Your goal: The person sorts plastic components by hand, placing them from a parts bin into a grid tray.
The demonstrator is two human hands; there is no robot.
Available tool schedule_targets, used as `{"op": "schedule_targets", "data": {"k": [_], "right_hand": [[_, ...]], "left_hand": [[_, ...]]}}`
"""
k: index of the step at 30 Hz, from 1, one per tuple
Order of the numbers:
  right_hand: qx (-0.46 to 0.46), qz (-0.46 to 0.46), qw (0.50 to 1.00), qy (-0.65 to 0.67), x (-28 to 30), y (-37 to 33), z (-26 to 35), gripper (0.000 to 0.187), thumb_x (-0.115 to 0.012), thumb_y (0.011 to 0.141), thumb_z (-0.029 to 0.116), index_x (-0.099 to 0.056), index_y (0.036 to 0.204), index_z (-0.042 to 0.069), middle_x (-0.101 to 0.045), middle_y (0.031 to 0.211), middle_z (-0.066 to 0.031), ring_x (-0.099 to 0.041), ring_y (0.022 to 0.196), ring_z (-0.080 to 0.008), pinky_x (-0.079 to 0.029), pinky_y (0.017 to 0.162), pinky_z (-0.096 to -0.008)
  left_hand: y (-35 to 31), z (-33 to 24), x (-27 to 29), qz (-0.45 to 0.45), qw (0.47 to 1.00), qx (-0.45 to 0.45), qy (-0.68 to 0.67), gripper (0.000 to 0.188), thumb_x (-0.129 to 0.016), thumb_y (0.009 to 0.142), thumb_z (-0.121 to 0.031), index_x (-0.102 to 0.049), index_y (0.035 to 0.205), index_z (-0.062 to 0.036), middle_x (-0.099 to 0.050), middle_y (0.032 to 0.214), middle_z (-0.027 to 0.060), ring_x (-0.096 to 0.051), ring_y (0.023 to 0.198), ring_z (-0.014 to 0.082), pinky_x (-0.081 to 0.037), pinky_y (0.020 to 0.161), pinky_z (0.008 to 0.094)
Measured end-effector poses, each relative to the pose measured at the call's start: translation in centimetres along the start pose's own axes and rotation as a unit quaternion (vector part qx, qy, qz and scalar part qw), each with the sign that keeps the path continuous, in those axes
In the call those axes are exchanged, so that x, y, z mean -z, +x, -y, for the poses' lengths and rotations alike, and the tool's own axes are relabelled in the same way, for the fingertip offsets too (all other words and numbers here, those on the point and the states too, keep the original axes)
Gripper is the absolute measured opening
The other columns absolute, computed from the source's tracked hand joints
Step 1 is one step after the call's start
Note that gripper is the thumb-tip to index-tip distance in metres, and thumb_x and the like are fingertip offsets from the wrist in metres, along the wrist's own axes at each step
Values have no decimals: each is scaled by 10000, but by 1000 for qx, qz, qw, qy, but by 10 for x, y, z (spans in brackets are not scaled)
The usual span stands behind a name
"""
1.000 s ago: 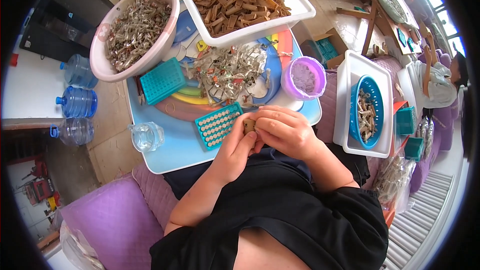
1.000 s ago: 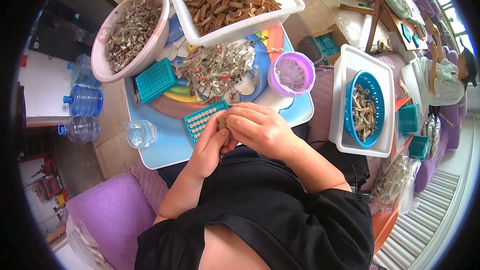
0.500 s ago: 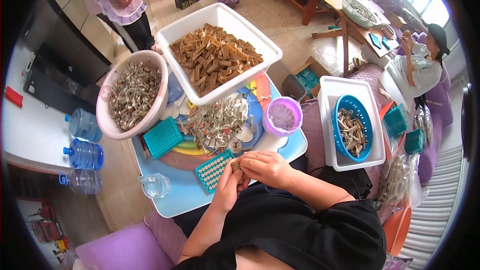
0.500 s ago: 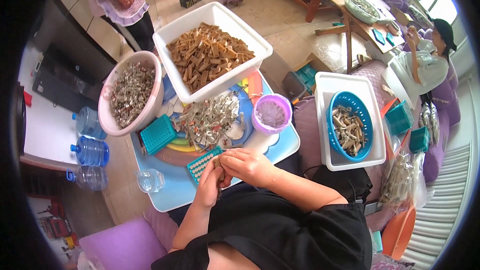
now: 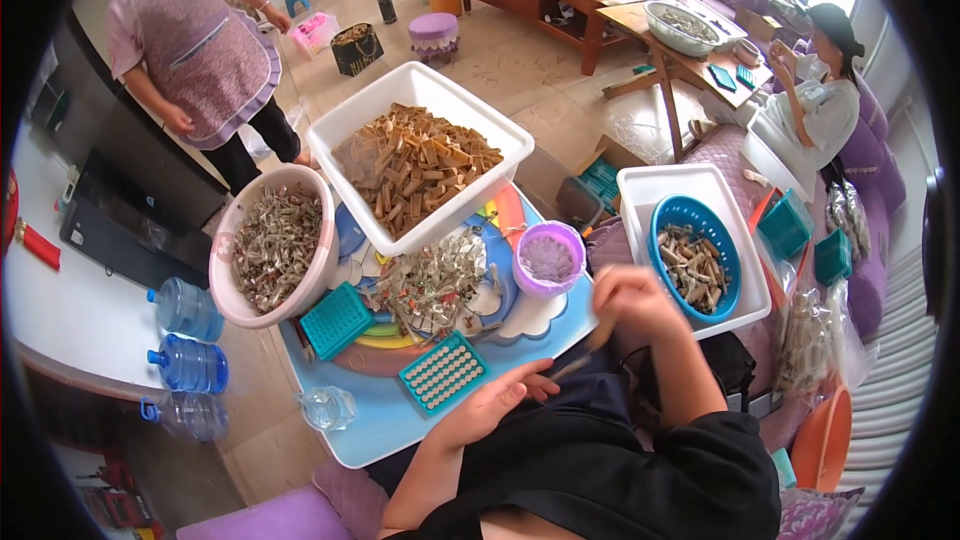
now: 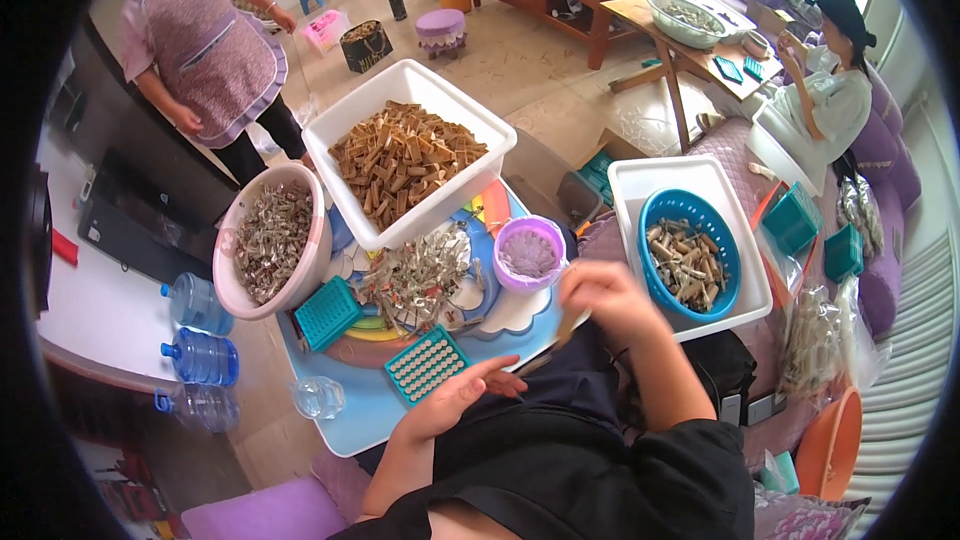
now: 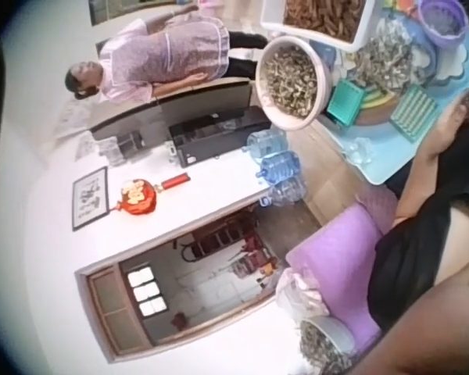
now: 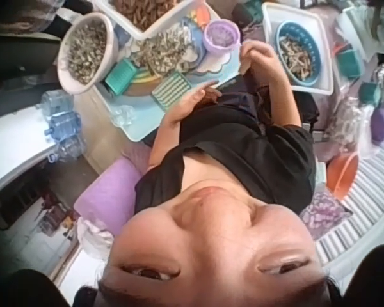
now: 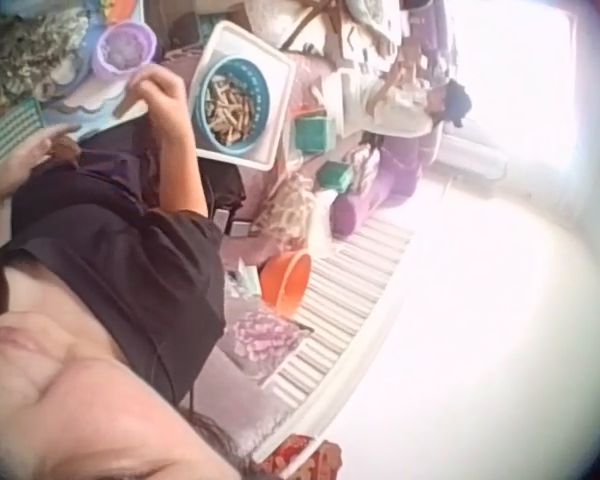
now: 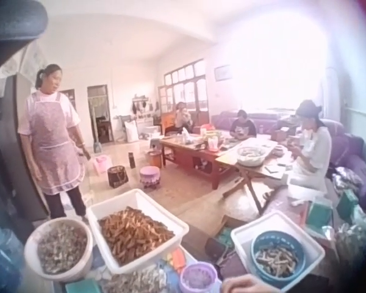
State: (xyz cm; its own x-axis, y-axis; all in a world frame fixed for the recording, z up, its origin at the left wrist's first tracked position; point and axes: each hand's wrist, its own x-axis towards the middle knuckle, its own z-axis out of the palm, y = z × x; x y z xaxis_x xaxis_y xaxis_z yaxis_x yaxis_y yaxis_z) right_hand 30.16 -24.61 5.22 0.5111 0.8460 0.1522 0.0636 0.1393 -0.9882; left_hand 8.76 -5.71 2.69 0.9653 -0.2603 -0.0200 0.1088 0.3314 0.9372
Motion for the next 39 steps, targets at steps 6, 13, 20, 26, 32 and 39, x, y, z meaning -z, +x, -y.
{"op": "schedule_targets", "data": {"k": [6, 13, 20, 26, 32, 39], "right_hand": [[73, -519, 849, 73, 142, -48, -27, 217, -589, 890, 251, -606, 845, 39, -580, 698, -20, -512, 552, -63, -382, 473, -179], [-196, -474, 715, -474, 195, -89, -93, 186, -704, 726, 199, -648, 783, 31, -583, 696, -103, -591, 667, -213, -476, 618, -334], [-198, -448, 638, -594, 154, -53, -71, 151, -646, 744, 148, -639, 856, 47, -590, 912, -141, -591, 835, -298, -473, 742, -394], [37, -410, 733, -541, 94, 0, -42, 86, -579, 809, 69, -622, 861, 16, -584, 892, -121, -573, 802, -269, -455, 729, -353], [55, -344, 818, -457, 45, 38, -47, 91, -579, 824, 72, -642, 880, 39, -609, 864, -62, -574, 751, -171, -445, 681, -297], [54, -269, 854, -443, 19, 62, -64, 93, -569, 838, 70, -645, 885, 41, -620, 855, -33, -583, 740, -129, -459, 652, -266]], "left_hand": [[-23, 16, 9, -81, 996, 45, -1, 448, -439, 961, -247, -386, 1326, 8, -542, 1167, 119, -515, 1050, 171, -383, 941, 284], [-80, 27, 10, -287, 958, -1, -11, 313, -502, 926, -117, -503, 1207, 22, -591, 1070, 101, -558, 976, 156, -431, 894, 282], [-173, -3, 21, -671, 658, -161, 301, 161, -511, 903, -87, -579, 1000, 22, -600, 931, 80, -552, 871, 149, -431, 821, 276], [-224, 18, 61, -803, 466, -203, 309, 230, -471, 937, -118, -523, 1110, 24, -561, 1109, 121, -522, 1047, 202, -389, 928, 312], [-239, 61, 109, -821, 510, -215, 141, 311, -498, 926, -257, -532, 1119, -15, -571, 1117, 91, -540, 1027, 188, -410, 879, 321], [-228, 82, 138, -792, 563, -214, 99, 311, -468, 934, -298, -581, 1041, -29, -581, 984, 49, -547, 917, 130, -421, 803, 272]]}}
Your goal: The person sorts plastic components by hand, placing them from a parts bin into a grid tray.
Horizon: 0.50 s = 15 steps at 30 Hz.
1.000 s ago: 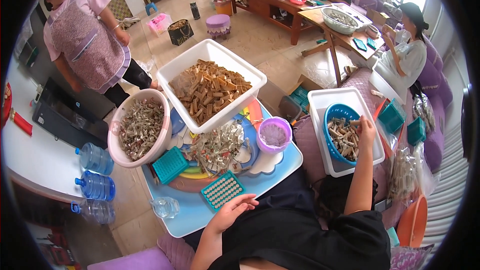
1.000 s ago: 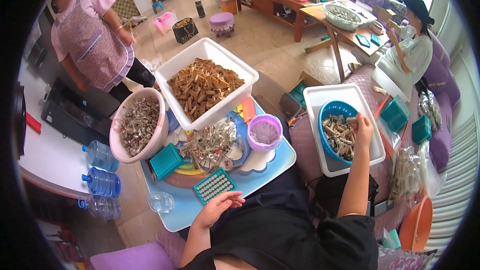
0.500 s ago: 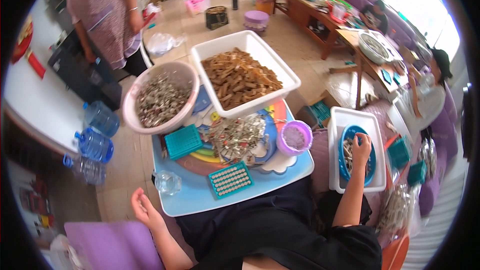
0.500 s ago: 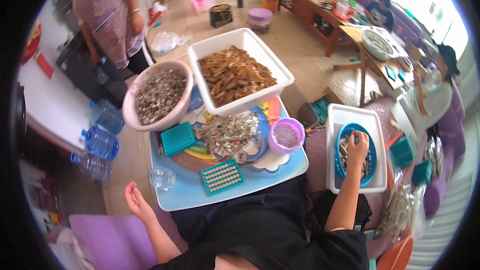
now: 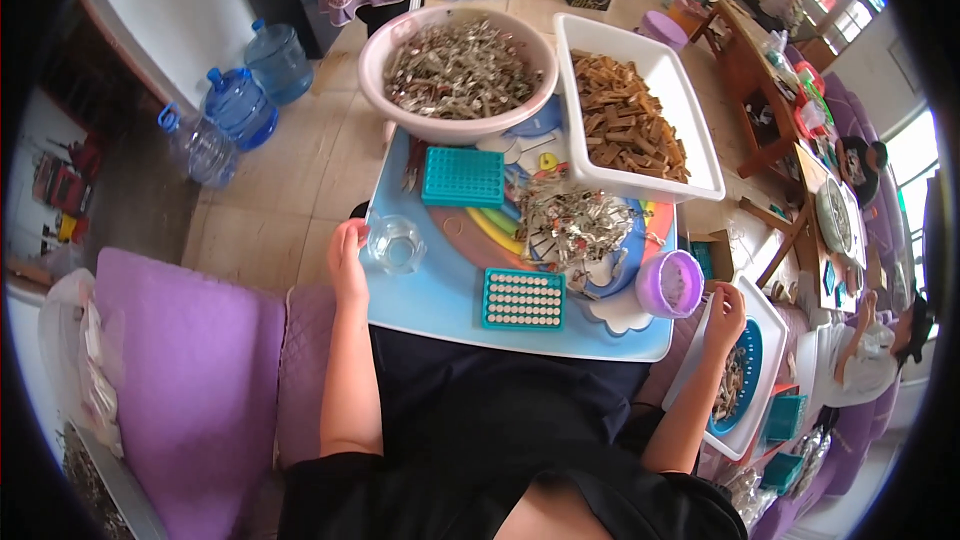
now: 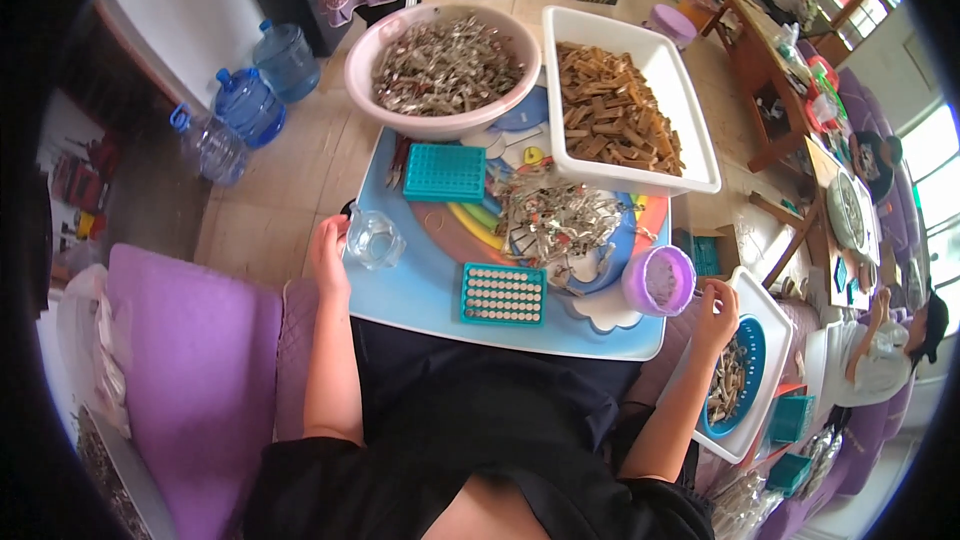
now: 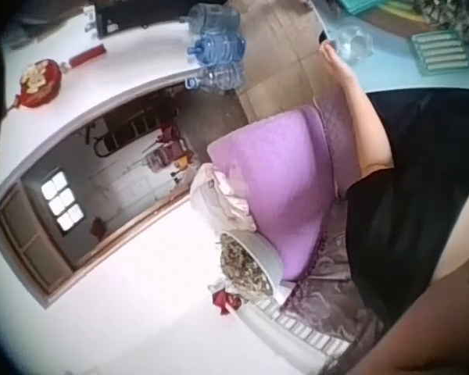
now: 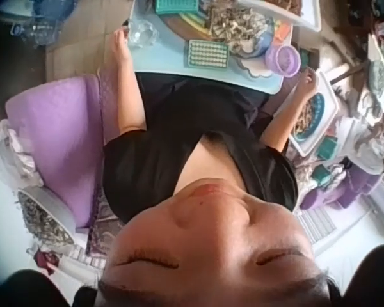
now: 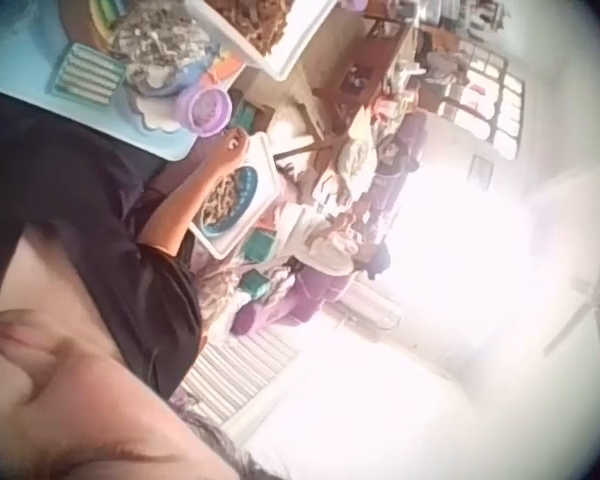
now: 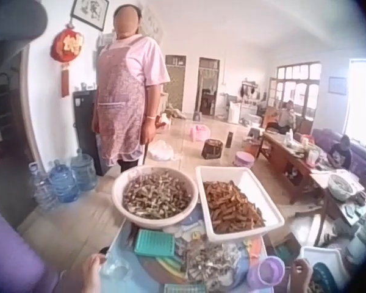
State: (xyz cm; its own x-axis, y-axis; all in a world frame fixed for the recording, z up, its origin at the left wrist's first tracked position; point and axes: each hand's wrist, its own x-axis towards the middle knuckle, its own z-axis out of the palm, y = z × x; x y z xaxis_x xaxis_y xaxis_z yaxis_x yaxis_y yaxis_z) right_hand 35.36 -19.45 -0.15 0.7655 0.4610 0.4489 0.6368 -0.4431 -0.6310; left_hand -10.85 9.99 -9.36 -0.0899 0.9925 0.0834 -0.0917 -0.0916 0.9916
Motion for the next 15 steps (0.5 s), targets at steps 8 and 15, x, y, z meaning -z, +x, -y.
{"op": "schedule_targets", "data": {"k": [8, 15], "right_hand": [[42, 7, 999, 18, 0, 7, 22, 106, -562, 851, 64, -648, 902, 31, -621, 830, -42, -587, 745, -119, -467, 658, -245], [65, -6, 998, 13, 4, 7, 40, 109, -557, 860, 48, -644, 916, 16, -636, 857, -54, -590, 765, -124, -473, 686, -253]], "left_hand": [[40, -4, -22, 80, 983, 57, -157, 279, -486, 921, -300, -580, 933, -37, -574, 896, 62, -535, 836, 139, -413, 776, 264], [64, 10, -15, 264, 935, 121, -206, 300, -483, 925, -267, -449, 694, -80, -415, 618, 8, -406, 584, 111, -360, 587, 268]]}}
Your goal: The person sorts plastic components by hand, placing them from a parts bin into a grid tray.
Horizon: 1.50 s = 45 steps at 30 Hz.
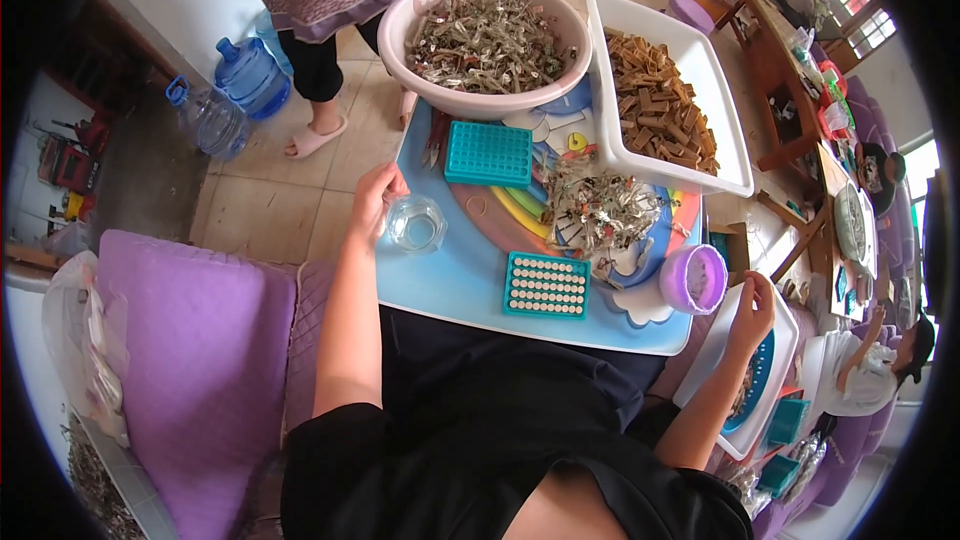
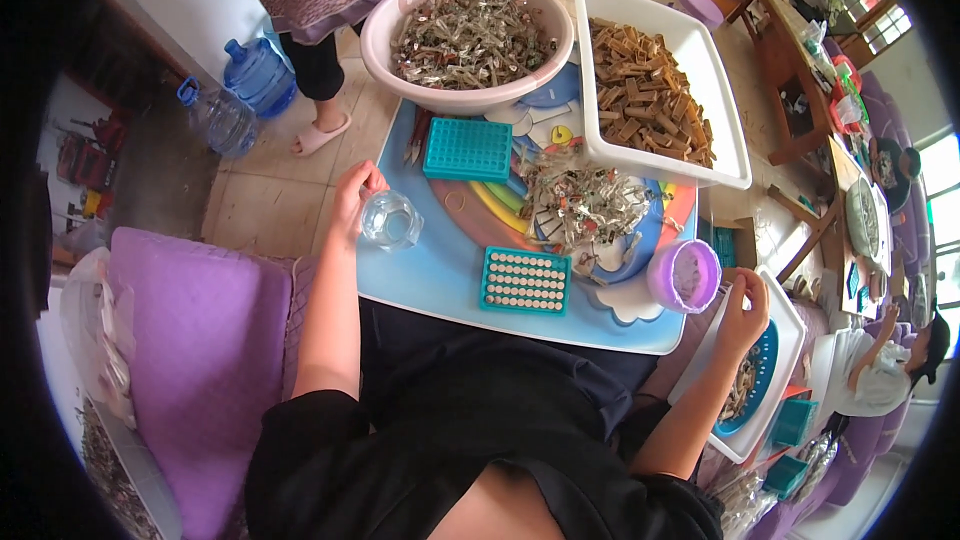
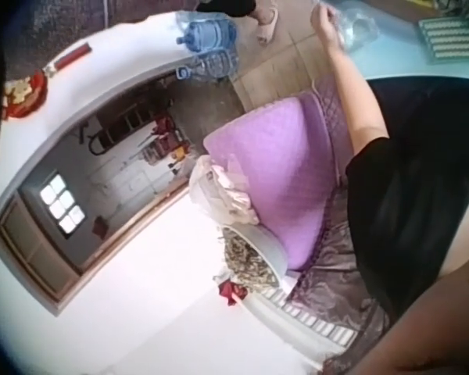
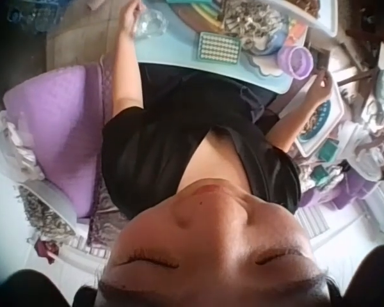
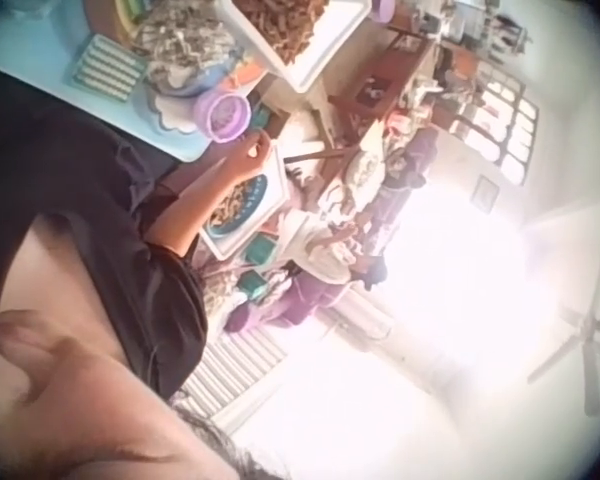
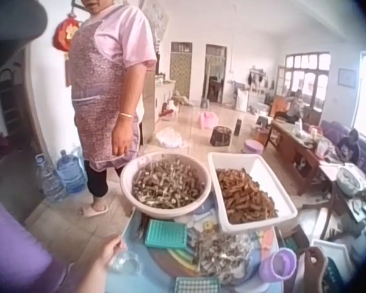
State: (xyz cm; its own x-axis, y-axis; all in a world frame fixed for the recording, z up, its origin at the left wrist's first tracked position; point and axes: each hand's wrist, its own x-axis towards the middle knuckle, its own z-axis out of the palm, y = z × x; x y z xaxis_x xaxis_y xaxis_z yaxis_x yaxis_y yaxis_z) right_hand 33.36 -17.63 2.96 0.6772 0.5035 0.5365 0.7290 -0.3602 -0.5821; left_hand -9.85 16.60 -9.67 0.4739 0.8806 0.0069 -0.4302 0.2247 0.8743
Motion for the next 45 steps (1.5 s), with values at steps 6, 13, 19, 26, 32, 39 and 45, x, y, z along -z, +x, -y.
{"op": "schedule_targets", "data": {"k": [6, 13, 19, 26, 32, 39, 45], "right_hand": [[-14, 20, 999, 22, -4, -2, 10, 110, -561, 858, 48, -641, 923, 10, -636, 857, -53, -588, 775, -120, -473, 705, -252], [2, 23, 999, 41, -9, 0, 23, 107, -558, 839, 21, -633, 910, -5, -623, 837, -60, -579, 787, -133, -460, 740, -258], [-18, 48, 995, 81, -18, -9, 40, 88, -557, 826, 5, -623, 880, -17, -614, 848, -71, -574, 811, -146, -449, 763, -268], [-23, 146, 973, 177, -37, -29, 84, 101, -567, 782, -53, -623, 860, -22, -616, 867, -86, -576, 866, -177, -429, 811, -288], [90, 316, 898, 294, -45, -45, 152, 536, -762, 662, 170, -538, 1105, -34, -574, 1064, -154, -565, 976, -271, -437, 865, -348], [120, 262, 897, 336, -32, -48, 155, 831, -804, 592, 452, -492, 1156, -71, -555, 1135, -197, -523, 1054, -339, -413, 897, -412], [116, 233, 880, 398, -5, -42, 162, 857, -836, 558, 436, -492, 1150, -80, -524, 1097, -197, -532, 998, -309, -431, 858, -371]], "left_hand": [[-6, 5, -3, -42, 997, -19, 62, 328, -514, 932, -275, -415, 665, -111, -323, 539, -44, -306, 470, 64, -263, 444, 229], [-24, 1, -26, -129, 991, -27, -9, 343, -523, 922, -364, -423, 693, -129, -331, 552, -54, -309, 503, 55, -247, 462, 223], [-35, -9, -67, -178, 983, 2, -51, 342, -488, 943, -351, -399, 699, -127, -286, 592, -54, -269, 507, 58, -236, 468, 228], [-46, -32, -149, -140, 984, 26, -106, 307, -482, 948, -325, -454, 731, -110, -350, 621, -41, -316, 519, 61, -288, 474, 215], [-55, -48, -222, -78, 990, 57, -105, 338, -442, 954, -389, -417, 758, -115, -321, 547, -23, -258, 491, 76, -284, 477, 234], [-65, -74, -270, -12, 986, 102, -133, 330, -391, 978, -360, -440, 778, -102, -348, 588, -19, -347, 556, 90, -379, 629, 261], [-76, -103, -294, 33, 985, 113, -128, 330, -340, 990, -363, -422, 808, -100, -310, 557, -24, -296, 552, 85, -351, 623, 265]]}}
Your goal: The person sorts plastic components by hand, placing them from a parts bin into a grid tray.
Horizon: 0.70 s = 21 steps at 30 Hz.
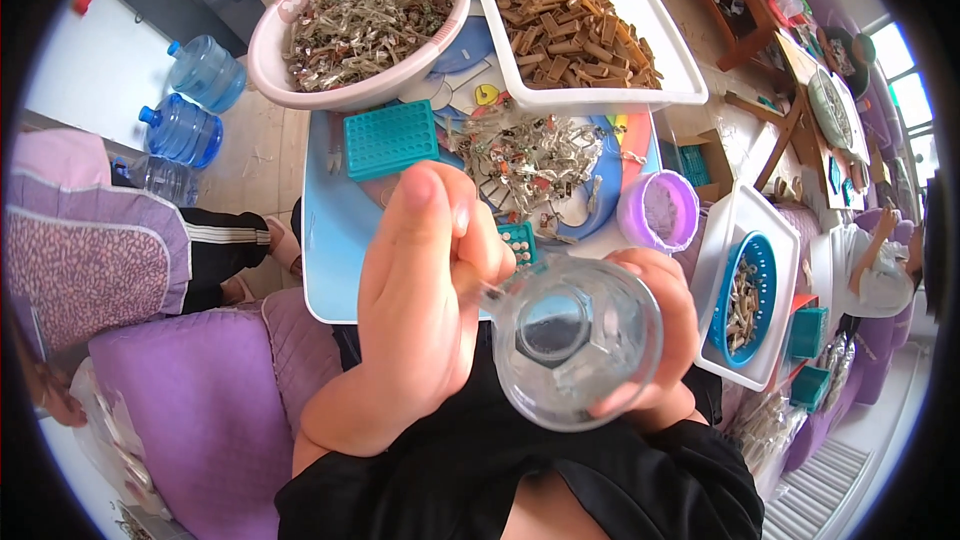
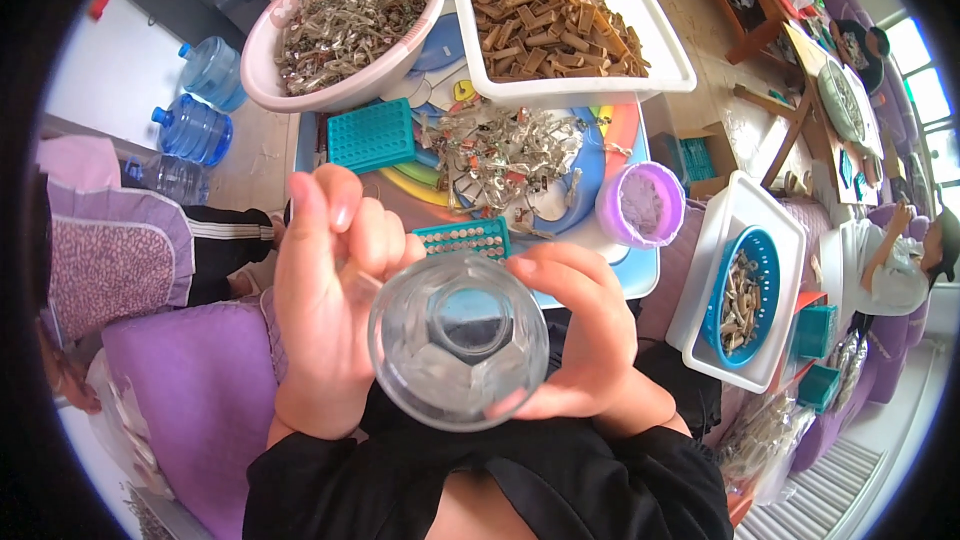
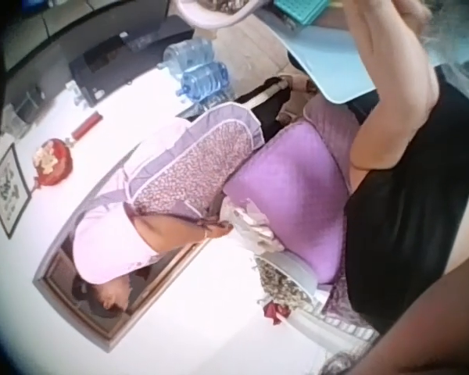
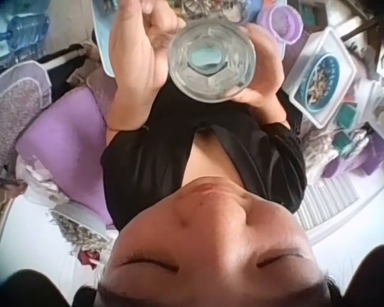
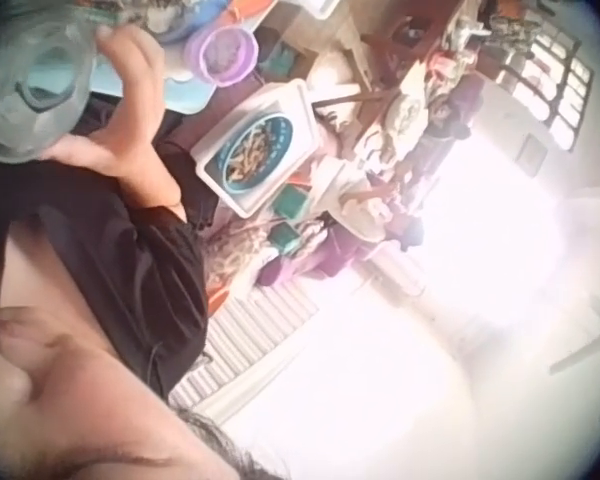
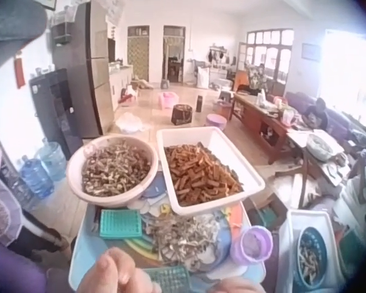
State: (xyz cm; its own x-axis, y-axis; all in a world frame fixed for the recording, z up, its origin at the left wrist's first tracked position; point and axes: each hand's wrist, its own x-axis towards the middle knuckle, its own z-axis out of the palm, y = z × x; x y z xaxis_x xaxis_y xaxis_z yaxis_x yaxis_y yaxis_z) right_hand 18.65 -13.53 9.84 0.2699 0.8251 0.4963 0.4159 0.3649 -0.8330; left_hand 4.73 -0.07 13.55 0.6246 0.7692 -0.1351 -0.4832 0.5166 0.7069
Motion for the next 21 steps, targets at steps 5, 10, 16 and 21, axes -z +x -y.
{"op": "schedule_targets", "data": {"k": [5, 10, 16, 21], "right_hand": [[92, -16, 995, 42, 4, 6, 10, 862, -839, 550, 472, -482, 1137, -50, -494, 1017, -167, -544, 842, -266, -450, 701, -351], [131, -28, 989, 62, 2, 10, 18, 761, -821, 586, 482, -509, 1092, 7, -487, 965, -108, -537, 757, -232, -407, 603, -334], [102, -72, 988, 88, 0, 11, 30, 637, -806, 625, 451, -573, 1041, 28, -509, 947, -97, -555, 763, -235, -424, 636, -339], [55, -91, 991, 76, -7, 7, 42, 551, -746, 691, 436, -503, 1093, 148, -458, 932, -67, -499, 804, -227, -360, 722, -374]], "left_hand": [[-14, -4, -17, 71, 996, -28, 37, 346, -239, 992, -420, -340, 815, -141, -238, 531, -48, -196, 511, 82, -216, 532, 249], [-28, -11, -23, 133, 987, -73, 56, 342, -190, 986, -445, -315, 869, -149, -274, 530, -50, -207, 506, 87, -232, 533, 254], [-36, -6, -30, 95, 988, -122, 20, 292, -300, 970, -439, -302, 873, -163, -301, 527, -44, -236, 510, 90, -242, 545, 258], [-43, -16, -31, 102, 987, -121, 41, 294, -337, 959, -442, -312, 869, -164, -313, 525, -41, -239, 513, 94, -247, 553, 265]]}}
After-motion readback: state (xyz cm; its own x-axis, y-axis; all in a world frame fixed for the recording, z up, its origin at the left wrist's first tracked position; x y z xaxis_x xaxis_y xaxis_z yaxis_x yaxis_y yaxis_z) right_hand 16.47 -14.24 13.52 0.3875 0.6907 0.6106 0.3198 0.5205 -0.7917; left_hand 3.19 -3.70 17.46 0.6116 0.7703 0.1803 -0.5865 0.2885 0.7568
